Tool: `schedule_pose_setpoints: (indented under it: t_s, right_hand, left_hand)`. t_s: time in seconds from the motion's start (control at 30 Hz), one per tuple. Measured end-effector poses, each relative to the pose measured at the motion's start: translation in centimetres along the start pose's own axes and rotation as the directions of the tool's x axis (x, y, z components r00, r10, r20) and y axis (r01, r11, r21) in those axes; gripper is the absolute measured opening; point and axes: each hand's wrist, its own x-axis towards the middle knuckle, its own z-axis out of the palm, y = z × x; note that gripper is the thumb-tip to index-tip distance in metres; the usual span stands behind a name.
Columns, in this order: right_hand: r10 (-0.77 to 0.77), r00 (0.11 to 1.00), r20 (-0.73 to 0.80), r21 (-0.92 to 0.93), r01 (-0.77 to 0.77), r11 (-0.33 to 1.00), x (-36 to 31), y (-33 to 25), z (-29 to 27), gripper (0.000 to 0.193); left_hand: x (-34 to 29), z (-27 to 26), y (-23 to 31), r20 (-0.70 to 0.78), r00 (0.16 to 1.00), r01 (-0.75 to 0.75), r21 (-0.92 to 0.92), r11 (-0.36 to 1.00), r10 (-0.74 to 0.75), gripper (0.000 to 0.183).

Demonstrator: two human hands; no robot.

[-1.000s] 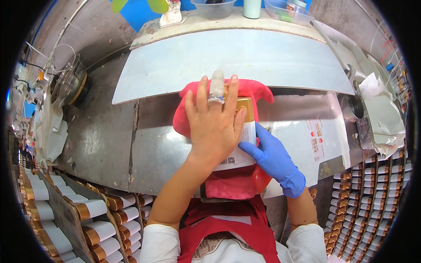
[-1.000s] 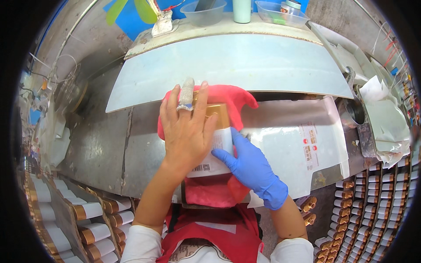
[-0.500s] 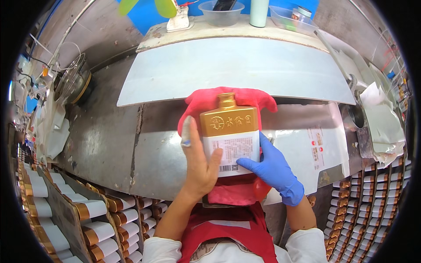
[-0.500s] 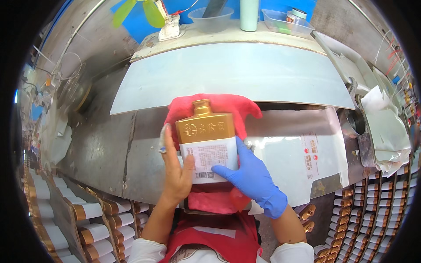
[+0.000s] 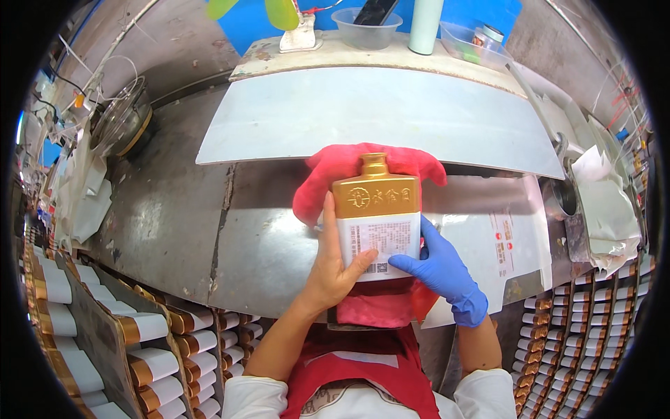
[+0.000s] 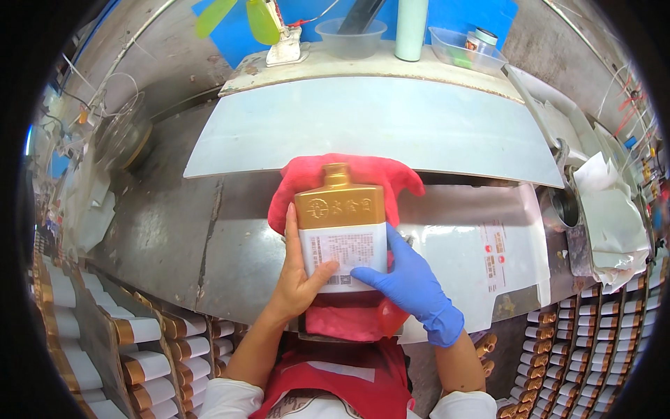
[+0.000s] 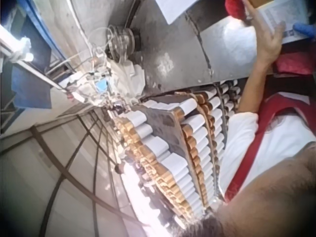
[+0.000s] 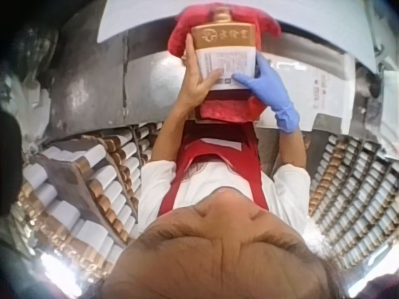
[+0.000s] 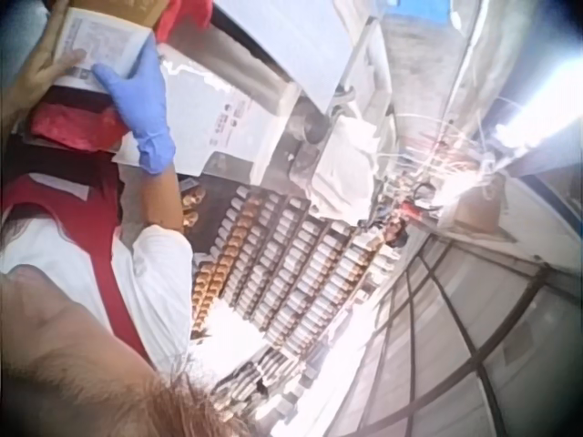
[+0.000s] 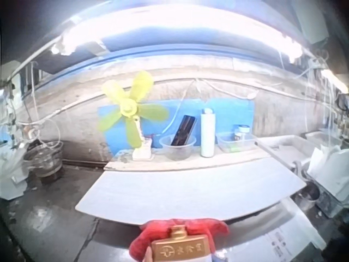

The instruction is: The person applies a white label to a gold and white bottle, smoothing it with a red tool. They then apply a red circular sticker to the bottle's neck and wipe the surface with a red cloth. The process is repeated for multiple bottles in a production setting.

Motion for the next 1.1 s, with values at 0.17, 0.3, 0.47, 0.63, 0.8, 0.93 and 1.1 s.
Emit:
schedule_pose_setpoints:
  t_s: [0.17,0.3,0.47,0.63,0.8,0.93,1.1]
  right_hand:
    - [-0.020,1.000,0.008,0.127,0.019,0.992,0.3,1.0,0.0,0.081]
    - [-0.013,1.000,-0.011,0.125,0.015,0.992,0.1,0.5,-0.1,0.080]
    - [-0.046,0.999,0.001,0.156,0.045,0.987,0.1,0.8,0.1,0.081]
    - [-0.036,0.998,0.043,0.219,0.025,0.975,0.2,1.2,-0.3,0.082]
    - [-0.007,0.999,0.046,0.152,0.000,0.988,0.0,0.6,-0.4,0.082]
    - [-0.027,0.998,0.053,0.169,0.017,0.985,0.0,0.9,-0.5,0.077]
    - [-0.042,0.998,-0.054,0.147,0.050,0.988,1.0,0.3,0.1,0.060]
  left_hand:
    - [0.0,0.2,0.0,0.036,0.999,0.010,-0.068,0.998,-0.007,0.092]
    - [0.7,0.1,0.4,-0.065,0.996,0.037,-0.252,0.967,-0.055,0.088]
    - [1.6,0.7,0.7,-0.106,0.992,0.046,-0.175,0.983,-0.066,0.087]
    - [1.3,0.9,0.6,-0.031,0.996,0.068,-0.262,0.963,-0.079,0.088]
    - [1.2,0.2,0.9,-0.016,0.997,0.068,-0.242,0.968,-0.074,0.091]
    - [0.8,0.3,0.8,-0.048,0.997,0.048,-0.196,0.979,-0.059,0.093]
    - [0.9,0.4,0.5,-0.053,0.995,0.066,-0.208,0.976,-0.079,0.087]
